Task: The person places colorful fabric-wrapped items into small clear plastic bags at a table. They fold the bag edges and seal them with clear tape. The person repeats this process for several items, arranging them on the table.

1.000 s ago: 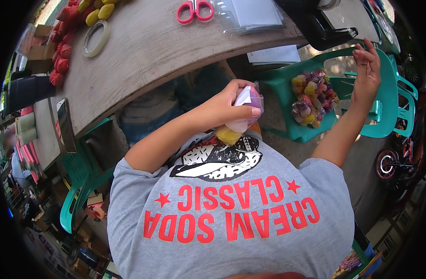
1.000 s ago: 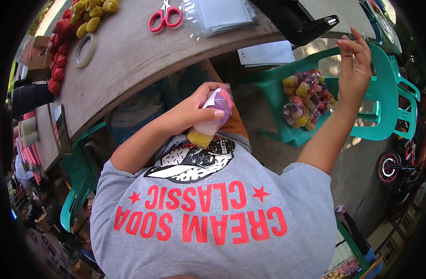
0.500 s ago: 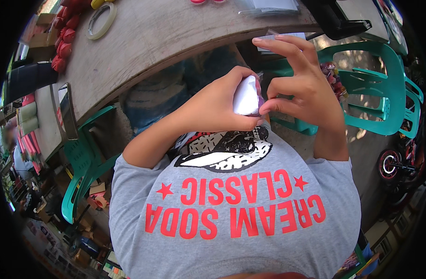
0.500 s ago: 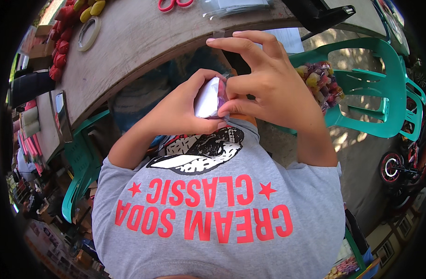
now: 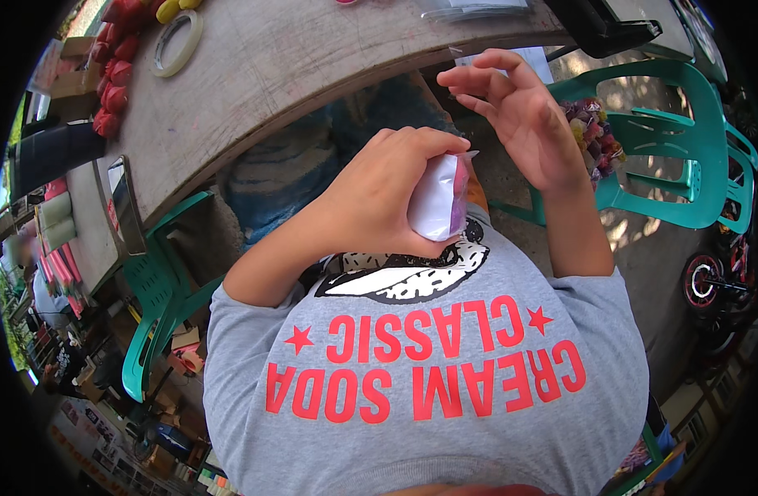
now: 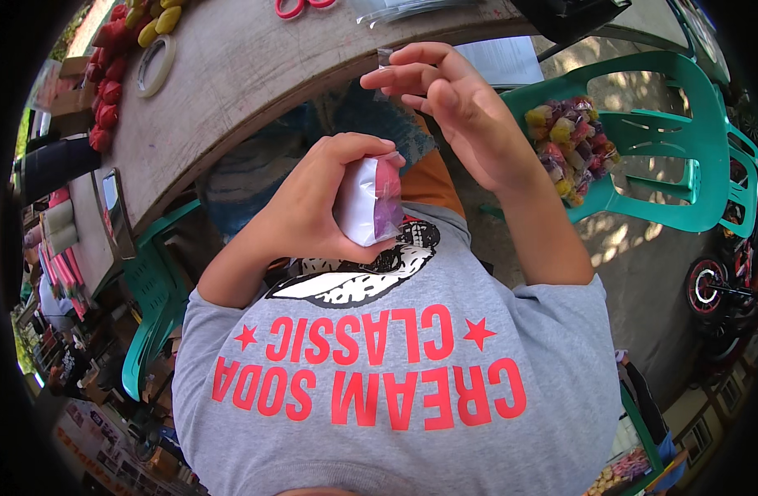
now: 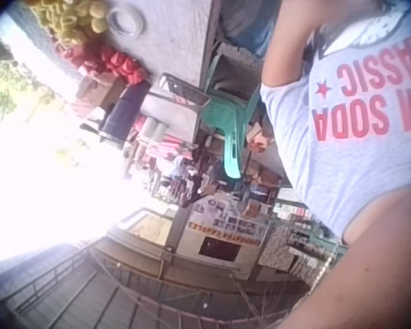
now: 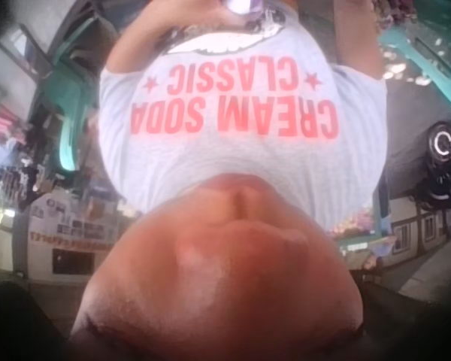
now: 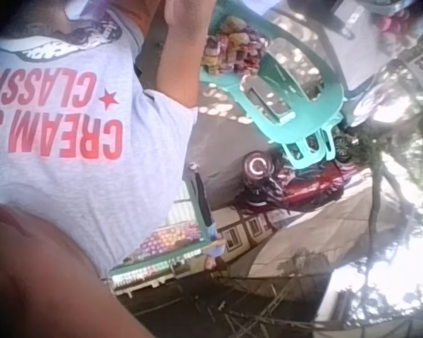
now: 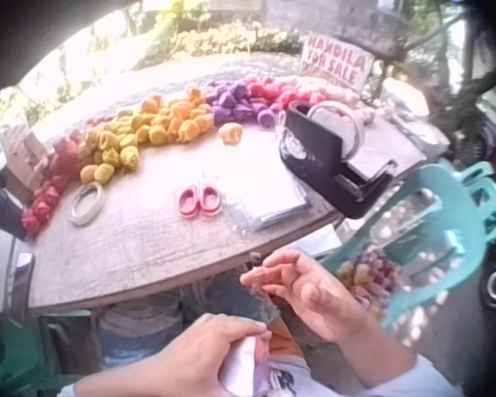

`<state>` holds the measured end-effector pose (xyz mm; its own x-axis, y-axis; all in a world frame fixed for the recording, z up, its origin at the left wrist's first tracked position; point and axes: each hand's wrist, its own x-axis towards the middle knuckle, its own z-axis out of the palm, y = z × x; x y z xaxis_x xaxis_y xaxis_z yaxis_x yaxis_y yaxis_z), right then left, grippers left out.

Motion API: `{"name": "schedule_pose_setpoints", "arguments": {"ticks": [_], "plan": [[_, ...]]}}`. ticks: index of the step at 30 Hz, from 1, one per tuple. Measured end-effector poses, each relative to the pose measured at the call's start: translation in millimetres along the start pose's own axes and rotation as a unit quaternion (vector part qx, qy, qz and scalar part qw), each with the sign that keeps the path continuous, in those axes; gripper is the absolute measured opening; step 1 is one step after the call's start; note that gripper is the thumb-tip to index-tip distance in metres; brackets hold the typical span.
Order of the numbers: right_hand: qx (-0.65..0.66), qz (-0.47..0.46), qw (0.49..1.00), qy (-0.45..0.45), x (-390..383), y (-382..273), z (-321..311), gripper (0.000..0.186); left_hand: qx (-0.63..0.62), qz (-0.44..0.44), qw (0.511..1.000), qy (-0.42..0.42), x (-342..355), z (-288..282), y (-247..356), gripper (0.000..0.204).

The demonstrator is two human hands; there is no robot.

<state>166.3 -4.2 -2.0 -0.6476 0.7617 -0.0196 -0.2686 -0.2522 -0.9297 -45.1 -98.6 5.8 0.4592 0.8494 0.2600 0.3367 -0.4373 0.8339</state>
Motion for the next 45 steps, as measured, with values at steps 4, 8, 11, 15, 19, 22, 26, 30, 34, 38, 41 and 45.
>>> {"name": "schedule_pose_setpoints", "arguments": {"ticks": [4,8,11,15,19,22,26,30,34,38,41,45], "plan": [[0.210,0.153,0.962,0.082,-10,-24,13,0.054,0.171,0.034,0.982,0.067,-1,0,-12,0.099],[0.192,0.185,0.960,0.082,-14,-33,26,0.064,0.271,0.060,0.956,0.099,0,-3,-11,0.085],[0.168,0.195,0.964,0.068,-15,-33,30,0.066,0.317,0.065,0.942,0.090,-1,-5,-9,0.083],[0.110,0.269,0.955,0.063,-20,-29,43,0.070,0.307,0.121,0.933,0.140,-3,-1,-19,0.082],[0.126,0.308,0.943,0.024,-28,-9,42,0.077,0.279,0.152,0.935,0.159,3,-8,-16,0.088],[0.131,0.291,0.947,0.035,-31,-3,43,0.074,0.264,0.148,0.941,0.152,4,-5,-19,0.094],[0.126,0.284,0.949,0.055,-36,-9,45,0.074,0.213,0.128,0.953,0.172,5,1,-20,0.091],[0.098,0.141,0.984,0.041,-43,-47,32,0.080,0.216,0.103,0.960,0.144,2,-6,-26,0.079],[0.065,0.055,0.995,0.049,-25,-50,19,0.076,0.281,0.116,0.948,0.099,2,-3,-23,0.069],[0.066,0.165,0.984,0.008,-12,-43,26,0.074,0.328,0.147,0.928,0.095,2,0,-23,0.061],[0.028,0.249,0.968,-0.003,-11,-36,31,0.074,0.348,0.165,0.917,0.109,0,-3,-24,0.060],[0.044,0.295,0.954,0.015,-16,-19,33,0.070,0.346,0.149,0.921,0.098,-1,-6,-20,0.066]]}}
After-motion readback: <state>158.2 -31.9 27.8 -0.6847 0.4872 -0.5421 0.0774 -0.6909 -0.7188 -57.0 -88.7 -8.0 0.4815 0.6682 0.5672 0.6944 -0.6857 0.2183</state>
